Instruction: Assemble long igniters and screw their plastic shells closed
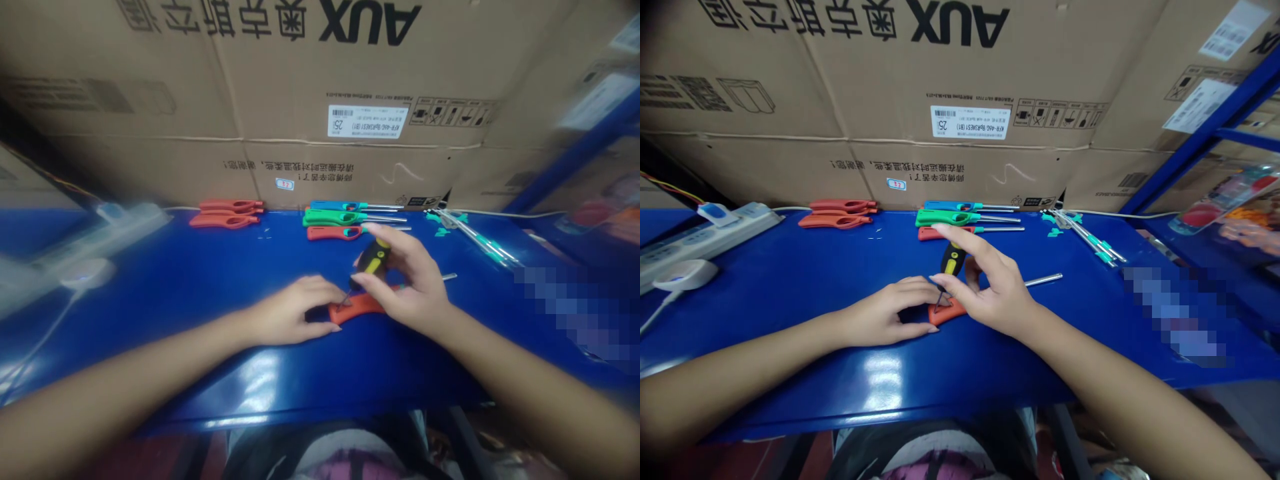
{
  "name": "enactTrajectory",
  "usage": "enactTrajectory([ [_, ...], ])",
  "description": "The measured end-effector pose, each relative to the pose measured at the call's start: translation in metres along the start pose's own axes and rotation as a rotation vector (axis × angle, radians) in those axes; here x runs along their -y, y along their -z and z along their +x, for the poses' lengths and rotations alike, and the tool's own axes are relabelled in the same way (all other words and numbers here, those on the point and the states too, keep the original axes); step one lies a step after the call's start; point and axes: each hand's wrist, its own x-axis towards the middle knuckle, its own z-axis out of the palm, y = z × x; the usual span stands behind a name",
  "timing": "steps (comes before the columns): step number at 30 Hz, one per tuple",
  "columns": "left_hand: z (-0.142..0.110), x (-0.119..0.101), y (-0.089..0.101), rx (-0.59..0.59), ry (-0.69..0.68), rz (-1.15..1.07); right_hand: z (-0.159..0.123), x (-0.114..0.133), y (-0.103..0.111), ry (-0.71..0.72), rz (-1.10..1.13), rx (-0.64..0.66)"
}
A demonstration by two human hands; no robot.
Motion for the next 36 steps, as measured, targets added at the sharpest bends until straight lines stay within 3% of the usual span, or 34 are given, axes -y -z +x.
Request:
enactTrajectory([
  [3,0.000,0.000,0.000,0.001,0.002,-0.002,0.000,0.002,0.002,0.060,-0.091,0.000],
  [7,0.000,0.000,0.000,0.023,0.012,-0.008,0.001,0.007,0.002,-0.093,0.090,0.083],
  [13,0.001,-0.001,0.001,0.001,0.006,0.007,0.005,0.008,0.005,0.135,-0.158,-0.027],
  [18,0.001,-0.002,0.002,0.025,0.018,0.001,0.007,0.009,0.006,-0.007,-0.025,0.036],
  [22,0.001,-0.001,0.001,-0.015,0.008,0.011,0.009,0.008,0.007,0.155,-0.109,-0.062],
  [24,0.001,-0.001,0.001,-0.018,0.003,0.014,0.010,0.010,0.008,0.202,-0.146,-0.050],
  [28,0.000,0.000,0.000,0.008,0.008,0.021,0.008,0.013,0.006,0.050,-0.031,0.093],
  [30,0.000,0.000,0.000,0.001,0.008,0.030,0.008,0.013,0.006,0.018,-0.007,0.080],
  [34,0.000,0.000,-0.001,-0.021,0.002,0.033,0.007,0.011,0.007,0.159,-0.135,-0.032],
  [36,0.000,0.000,0.000,-0.017,0.001,0.025,0.006,0.012,0.006,0.156,-0.134,-0.008],
])
